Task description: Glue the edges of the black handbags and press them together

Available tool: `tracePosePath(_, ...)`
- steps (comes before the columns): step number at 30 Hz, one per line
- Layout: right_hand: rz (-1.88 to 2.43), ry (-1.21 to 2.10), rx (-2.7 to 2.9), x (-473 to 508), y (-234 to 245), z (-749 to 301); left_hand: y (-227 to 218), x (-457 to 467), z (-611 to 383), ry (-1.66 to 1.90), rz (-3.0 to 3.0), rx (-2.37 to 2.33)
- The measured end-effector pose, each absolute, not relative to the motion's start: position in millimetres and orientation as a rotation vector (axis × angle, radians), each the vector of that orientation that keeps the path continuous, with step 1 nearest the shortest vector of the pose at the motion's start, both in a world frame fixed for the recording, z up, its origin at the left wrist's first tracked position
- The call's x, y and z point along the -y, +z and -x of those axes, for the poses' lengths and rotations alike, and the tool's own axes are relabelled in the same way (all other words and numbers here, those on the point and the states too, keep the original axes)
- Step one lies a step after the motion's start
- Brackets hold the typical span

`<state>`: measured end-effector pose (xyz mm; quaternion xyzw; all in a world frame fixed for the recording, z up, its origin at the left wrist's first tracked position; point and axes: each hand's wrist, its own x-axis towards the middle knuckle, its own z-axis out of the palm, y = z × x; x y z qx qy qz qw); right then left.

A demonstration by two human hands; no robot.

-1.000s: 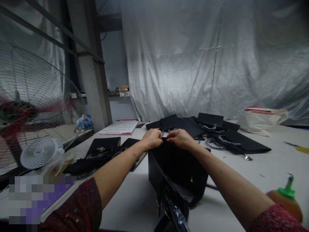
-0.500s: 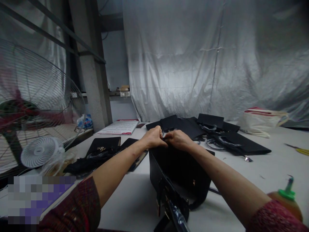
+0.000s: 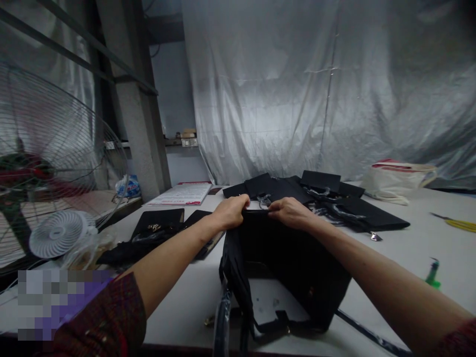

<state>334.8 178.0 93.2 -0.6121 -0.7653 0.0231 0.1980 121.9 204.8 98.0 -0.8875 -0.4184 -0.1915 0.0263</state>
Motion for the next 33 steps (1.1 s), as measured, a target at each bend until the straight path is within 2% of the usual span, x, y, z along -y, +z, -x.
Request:
tracePosePath(5, 1.712, 0.095, 2.141, -177, 94, -335, 97, -202, -119, -0.588, 2.683, 1.032)
tracePosePath(11, 1.702, 0.085, 2.144, -173, 96, -331, 93, -207, -112, -0.632, 2.716, 0.958)
tracePosePath(33, 1.657, 0.041, 2.174, -175, 92, -335, 92, -207, -134, -0.628, 2.668, 1.217)
